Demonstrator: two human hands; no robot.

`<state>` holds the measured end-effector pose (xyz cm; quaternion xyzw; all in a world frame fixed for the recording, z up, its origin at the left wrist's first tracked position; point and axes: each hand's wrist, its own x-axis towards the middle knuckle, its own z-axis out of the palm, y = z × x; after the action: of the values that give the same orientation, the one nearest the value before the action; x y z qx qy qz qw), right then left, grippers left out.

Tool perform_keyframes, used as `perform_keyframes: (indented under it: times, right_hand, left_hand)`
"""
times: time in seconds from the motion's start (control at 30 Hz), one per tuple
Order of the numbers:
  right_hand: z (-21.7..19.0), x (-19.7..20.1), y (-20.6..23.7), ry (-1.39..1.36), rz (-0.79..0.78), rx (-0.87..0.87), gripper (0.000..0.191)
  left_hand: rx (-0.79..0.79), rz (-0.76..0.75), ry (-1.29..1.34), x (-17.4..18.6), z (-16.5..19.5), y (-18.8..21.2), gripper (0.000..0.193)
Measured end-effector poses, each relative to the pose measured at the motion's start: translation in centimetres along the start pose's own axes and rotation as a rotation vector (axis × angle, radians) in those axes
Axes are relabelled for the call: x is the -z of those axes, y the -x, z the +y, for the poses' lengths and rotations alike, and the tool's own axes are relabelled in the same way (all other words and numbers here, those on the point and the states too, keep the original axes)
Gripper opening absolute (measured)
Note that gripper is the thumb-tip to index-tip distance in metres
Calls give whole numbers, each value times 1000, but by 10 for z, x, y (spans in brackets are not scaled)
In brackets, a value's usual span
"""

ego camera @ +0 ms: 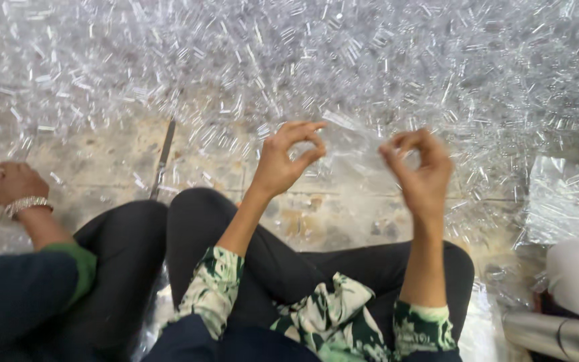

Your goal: The person sits on the floor and repeatedly picks up clear plastic cups, places them into a plastic bag, and seals the bag. The person handles the cups one at a time and occasionally adjusts the bag to fit more cups.

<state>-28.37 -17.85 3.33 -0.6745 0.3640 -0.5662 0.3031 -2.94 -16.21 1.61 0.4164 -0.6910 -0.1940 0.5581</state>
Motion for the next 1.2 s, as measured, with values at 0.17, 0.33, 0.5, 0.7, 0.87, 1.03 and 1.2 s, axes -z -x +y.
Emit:
perform_keyframes:
  times: [0.17,0.33,0.5,0.7,0.87,1.03,1.2]
  right_hand:
    - [25,-34,2,251,-143,40,18]
    - [40,-41,-12,254,-342,-206,35]
    - [57,-36,-20,449,-399,-357,41]
    - [91,-24,-13,134,-199,-527,20]
    - [118,-23,2,27,-243,-568,19]
    - [114,-15,0,-200,-121,-586,20]
    - [93,-16,-1,-236,-198,-592,33]
  left_hand:
    - [159,-162,128,-29,-40,5,45]
    - [324,-94,328,-39,-94,18,14]
    - [447,23,360,-27,-130,31,14]
    - [496,-7,227,-24,-130,31,25]
    - [503,-47,242,-27,-116,34,39]
    - [489,-20,258,-23,-113,35,29]
    - [413,24,238,-25,-109,34,26]
